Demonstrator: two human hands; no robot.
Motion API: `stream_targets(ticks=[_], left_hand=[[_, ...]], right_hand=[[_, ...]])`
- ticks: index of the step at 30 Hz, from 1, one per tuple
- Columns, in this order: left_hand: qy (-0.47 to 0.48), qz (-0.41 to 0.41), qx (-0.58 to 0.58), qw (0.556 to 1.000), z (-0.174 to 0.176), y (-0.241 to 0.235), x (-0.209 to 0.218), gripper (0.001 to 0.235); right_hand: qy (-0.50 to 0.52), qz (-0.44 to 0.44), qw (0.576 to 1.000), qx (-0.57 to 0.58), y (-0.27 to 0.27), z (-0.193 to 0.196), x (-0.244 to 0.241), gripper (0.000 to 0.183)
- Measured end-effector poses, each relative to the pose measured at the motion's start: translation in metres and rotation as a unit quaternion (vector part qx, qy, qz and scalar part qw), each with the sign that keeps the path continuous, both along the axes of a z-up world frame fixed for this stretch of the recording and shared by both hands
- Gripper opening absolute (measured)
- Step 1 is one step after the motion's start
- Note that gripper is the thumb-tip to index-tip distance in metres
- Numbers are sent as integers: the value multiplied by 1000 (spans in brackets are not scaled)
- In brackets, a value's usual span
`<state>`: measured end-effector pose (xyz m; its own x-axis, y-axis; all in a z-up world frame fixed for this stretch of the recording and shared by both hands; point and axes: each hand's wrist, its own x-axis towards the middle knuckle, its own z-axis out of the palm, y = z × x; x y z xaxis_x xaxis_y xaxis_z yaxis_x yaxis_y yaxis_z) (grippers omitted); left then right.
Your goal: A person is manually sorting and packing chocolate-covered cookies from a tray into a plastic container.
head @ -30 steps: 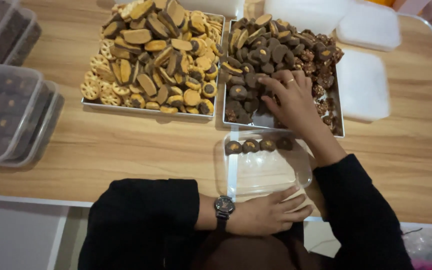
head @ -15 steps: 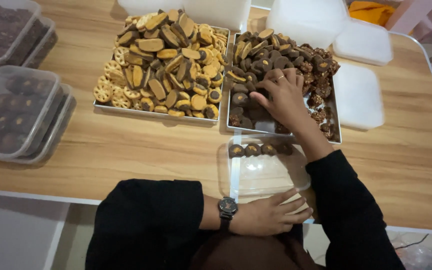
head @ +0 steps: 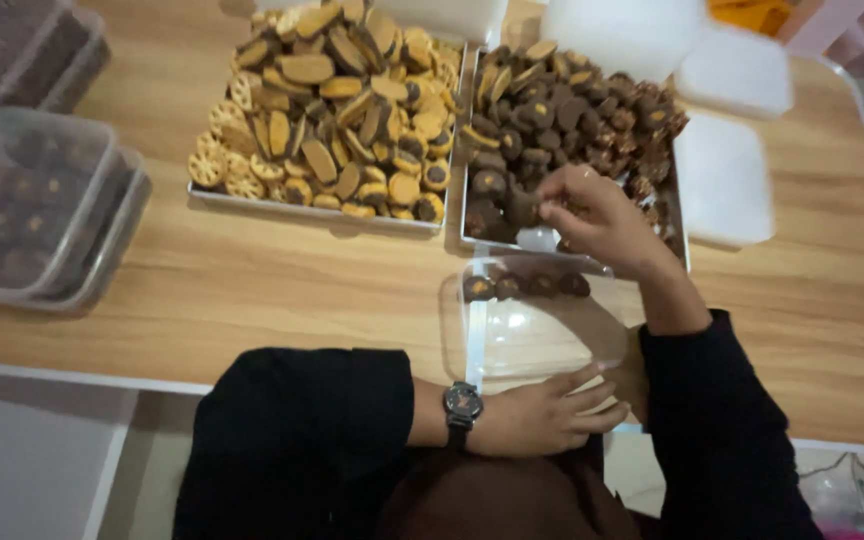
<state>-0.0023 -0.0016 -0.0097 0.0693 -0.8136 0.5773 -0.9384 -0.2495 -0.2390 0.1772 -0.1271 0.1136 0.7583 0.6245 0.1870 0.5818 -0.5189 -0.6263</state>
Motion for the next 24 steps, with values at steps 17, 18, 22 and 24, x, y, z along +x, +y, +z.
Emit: stream_targets(ticks=[17, 18, 22, 24], left_hand=[[43, 12, 166, 985, 31, 9, 3, 21], [45, 15, 179, 983, 34, 11, 2, 25], [23, 19, 188, 982, 37, 9, 3, 26], [27, 9, 192, 981, 35, 9, 2, 27]], right_hand=[[-172, 120, 970, -120, 30, -30, -80, 29], [-191, 123, 964, -136, 28, -31, -79, 32], [-211, 138, 952, -175, 22, -37, -77, 40], [-198, 146, 955, -164, 30, -34, -79, 36]])
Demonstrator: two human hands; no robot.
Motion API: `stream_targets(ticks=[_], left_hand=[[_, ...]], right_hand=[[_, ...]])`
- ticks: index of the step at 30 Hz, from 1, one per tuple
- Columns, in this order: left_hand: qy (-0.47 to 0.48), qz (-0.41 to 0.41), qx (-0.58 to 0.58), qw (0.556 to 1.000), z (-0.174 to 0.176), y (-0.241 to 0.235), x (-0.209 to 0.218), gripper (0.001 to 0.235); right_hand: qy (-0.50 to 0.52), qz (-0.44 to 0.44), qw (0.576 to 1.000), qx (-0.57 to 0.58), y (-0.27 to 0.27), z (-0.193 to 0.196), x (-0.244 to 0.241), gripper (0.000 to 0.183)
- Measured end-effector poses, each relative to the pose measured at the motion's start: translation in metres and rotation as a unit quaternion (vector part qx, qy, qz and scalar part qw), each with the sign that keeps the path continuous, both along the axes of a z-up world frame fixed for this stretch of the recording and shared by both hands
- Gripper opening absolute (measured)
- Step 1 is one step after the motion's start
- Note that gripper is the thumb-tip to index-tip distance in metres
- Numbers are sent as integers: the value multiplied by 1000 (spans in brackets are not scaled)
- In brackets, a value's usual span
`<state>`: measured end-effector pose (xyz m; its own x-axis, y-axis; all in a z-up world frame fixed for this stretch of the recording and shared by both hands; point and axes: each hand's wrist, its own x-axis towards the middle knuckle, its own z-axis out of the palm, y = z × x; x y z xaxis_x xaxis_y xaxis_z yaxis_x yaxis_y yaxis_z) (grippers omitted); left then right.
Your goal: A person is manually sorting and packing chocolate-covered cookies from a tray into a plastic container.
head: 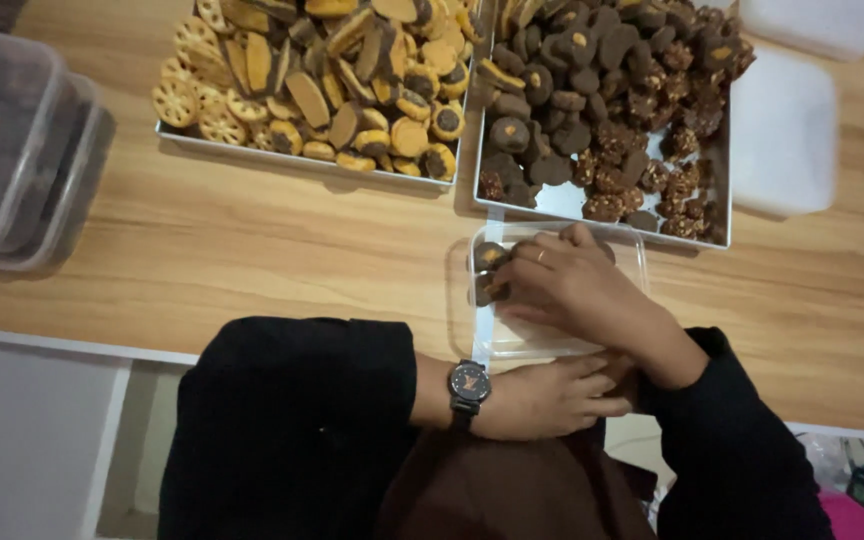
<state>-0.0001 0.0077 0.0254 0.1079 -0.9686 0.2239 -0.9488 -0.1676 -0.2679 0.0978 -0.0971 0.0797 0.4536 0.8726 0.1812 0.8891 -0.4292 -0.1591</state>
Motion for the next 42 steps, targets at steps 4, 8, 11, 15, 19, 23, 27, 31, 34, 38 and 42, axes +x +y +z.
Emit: stream_targets(ticks=[4, 8, 11, 15, 19, 23, 27, 31, 34, 38, 42], left_hand=[[20, 2, -6, 1000, -12, -7, -2, 30], [10, 7, -38, 999, -11, -3, -1, 25], [13, 2, -41, 999, -15, -5, -1, 24], [-20, 12, -54, 998, -24, -5, -4, 27], [-34, 7, -38, 999, -28, -7, -4, 29], [-31, 6, -34, 999, -28, -7, -4, 29], [-22, 5, -20, 1000, -20, -4, -3, 30], [-27, 5, -54, 998, -27, -6, -4, 27], [-23, 2, -65, 998, -28, -6, -4, 26], [-24, 11, -80, 996, -29, -6, -4, 25], [-33, 12, -45, 998, -19, -3, -3, 31]], right_hand=[[3, -13, 1000, -7, -2, -21, 1, 34], [-67, -32, 997, -6, -3, -34, 2, 33], [-42, -43, 998, 15, -1, -29, 4, 32], [208, -69, 963, 158, -2, -1, 5, 23], [355, -80, 898, 248, -17, 1, 18, 19], [426, -54, 854, 294, -16, 3, 19, 19], [458, -33, 831, 314, -15, 6, 16, 21], [473, -36, 815, 332, -18, 2, 16, 22], [476, -23, 810, 341, -23, -4, 18, 25], [481, -13, 804, 350, -23, -6, 17, 34], [499, 3, 786, 365, -21, -3, 16, 34]])
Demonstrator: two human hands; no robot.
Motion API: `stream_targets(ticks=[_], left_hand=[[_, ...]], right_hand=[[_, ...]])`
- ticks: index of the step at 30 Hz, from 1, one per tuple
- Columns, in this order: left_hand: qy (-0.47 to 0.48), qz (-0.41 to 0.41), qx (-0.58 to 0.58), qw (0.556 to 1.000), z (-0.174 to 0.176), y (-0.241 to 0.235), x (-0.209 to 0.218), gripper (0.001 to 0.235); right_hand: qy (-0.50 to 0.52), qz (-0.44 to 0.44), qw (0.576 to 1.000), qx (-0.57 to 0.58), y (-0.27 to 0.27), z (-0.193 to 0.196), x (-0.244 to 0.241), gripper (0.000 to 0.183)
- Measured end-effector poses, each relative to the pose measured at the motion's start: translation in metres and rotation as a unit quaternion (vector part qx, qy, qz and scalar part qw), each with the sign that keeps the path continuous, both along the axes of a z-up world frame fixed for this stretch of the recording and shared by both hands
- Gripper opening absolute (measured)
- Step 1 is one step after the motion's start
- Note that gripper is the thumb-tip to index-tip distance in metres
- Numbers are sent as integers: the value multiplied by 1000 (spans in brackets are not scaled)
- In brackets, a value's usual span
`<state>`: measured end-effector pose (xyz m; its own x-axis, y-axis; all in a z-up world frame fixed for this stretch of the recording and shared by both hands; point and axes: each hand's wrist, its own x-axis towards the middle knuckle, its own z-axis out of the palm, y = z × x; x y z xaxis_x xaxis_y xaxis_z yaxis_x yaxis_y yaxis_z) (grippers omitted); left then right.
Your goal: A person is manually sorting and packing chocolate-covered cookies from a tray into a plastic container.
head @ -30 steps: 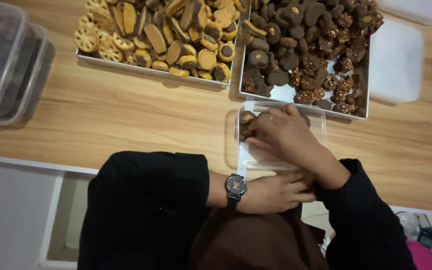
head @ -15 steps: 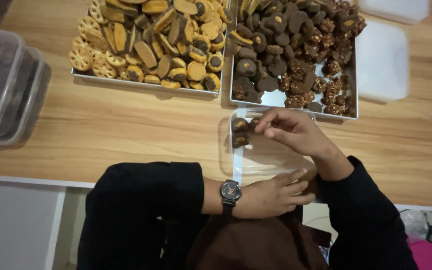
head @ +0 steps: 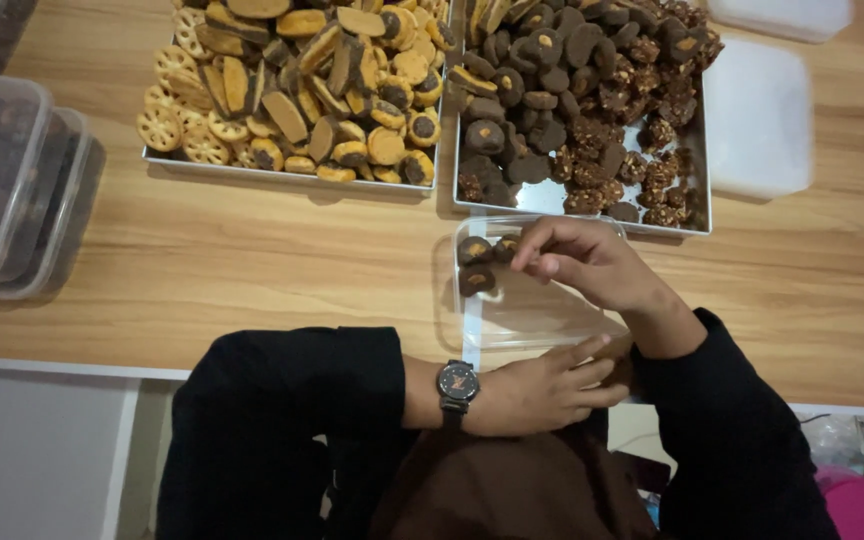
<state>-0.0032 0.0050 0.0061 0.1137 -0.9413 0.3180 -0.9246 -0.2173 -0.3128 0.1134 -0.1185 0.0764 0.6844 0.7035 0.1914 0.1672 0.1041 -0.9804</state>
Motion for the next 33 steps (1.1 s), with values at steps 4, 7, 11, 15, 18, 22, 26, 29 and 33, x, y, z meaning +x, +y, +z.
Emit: stream_targets(ticks=[4, 7, 11, 15, 18, 22, 26, 29, 33], left_hand=[[9, -2, 1, 1000, -1, 0, -1, 33], [5, -6, -2, 1000, -1, 0, -1, 33], [0, 2, 1, 1000, -6, -3, -1, 30], [-9, 21, -2, 1000, -6, -6, -3, 28], [-11, 21, -10, 1000, 10, 3, 0, 29], [-7, 25, -15, 1000, 2, -1, -2, 27], [0, 17, -63, 998, -8, -6, -4, 22], [8, 9, -72, 997, -16, -8, -1, 20], [16, -8, -60, 998, -16, -7, 1, 22]], right_hand=[[-10, 7, 1000, 10, -1, -4, 2, 32], [-28, 0, 1000, 2, -4, -4, 6, 30], [-104, -103, 986, -83, -22, -5, 26, 23], [-276, -227, 910, -209, -42, -8, 58, 22], [-347, -247, 872, -242, -47, -18, 73, 20], [-394, -237, 835, -304, -41, -28, 83, 23], [-422, -213, 804, -360, -20, -17, 80, 27], [-443, -188, 780, -400, 8, 12, 75, 33], [-466, -150, 738, -464, 37, 34, 81, 47]])
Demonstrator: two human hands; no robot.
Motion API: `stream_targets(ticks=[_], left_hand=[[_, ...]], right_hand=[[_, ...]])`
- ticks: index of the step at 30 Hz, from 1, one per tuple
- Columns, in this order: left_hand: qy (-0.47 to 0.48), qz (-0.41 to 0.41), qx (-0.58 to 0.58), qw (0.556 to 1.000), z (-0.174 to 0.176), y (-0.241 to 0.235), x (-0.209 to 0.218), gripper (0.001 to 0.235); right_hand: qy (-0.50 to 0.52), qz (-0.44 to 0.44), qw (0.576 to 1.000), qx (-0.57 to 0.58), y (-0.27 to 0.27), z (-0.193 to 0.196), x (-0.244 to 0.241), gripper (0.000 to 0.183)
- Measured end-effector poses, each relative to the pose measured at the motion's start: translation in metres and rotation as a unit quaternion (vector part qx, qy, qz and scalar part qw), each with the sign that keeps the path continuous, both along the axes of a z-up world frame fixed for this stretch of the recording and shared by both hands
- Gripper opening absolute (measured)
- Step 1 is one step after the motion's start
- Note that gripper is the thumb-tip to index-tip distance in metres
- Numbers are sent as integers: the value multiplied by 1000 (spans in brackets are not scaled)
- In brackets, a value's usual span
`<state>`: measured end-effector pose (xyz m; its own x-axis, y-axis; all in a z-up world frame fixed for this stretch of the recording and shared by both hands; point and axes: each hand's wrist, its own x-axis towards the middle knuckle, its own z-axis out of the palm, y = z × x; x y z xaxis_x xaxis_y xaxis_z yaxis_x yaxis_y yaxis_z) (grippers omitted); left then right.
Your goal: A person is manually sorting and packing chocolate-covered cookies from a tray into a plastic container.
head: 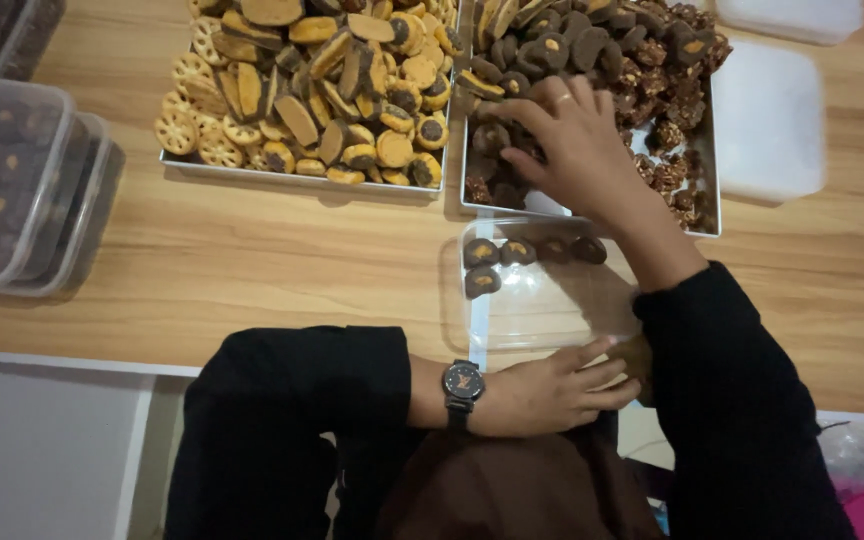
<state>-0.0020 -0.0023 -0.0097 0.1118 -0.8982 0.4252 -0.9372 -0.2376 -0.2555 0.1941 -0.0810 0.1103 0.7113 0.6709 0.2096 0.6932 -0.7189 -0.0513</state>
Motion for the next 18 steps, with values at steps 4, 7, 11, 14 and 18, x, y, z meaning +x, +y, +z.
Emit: stream_targets(ticks=[4, 7, 11, 14, 18], left_hand=[[14, -14, 14, 1000, -3, 0, 0, 23], [13, -12, -4, 1000, -8, -4, 0, 25], [19, -12, -11, 1000, -7, -3, 0, 25], [12, -11, -4, 1000, -6, -2, 0, 26], [49, -33, -51, 997, -25, -11, 0, 27]], right_hand=[[-110, 51, 991, -61, 3, -16, 8, 40], [-133, 64, 988, -46, 2, -21, 9, 31], [-136, 87, 987, -7, -4, -22, 8, 33], [-155, 102, 983, 7, -7, -21, 2, 33], [-111, 110, 987, 45, -9, 0, -25, 37]])
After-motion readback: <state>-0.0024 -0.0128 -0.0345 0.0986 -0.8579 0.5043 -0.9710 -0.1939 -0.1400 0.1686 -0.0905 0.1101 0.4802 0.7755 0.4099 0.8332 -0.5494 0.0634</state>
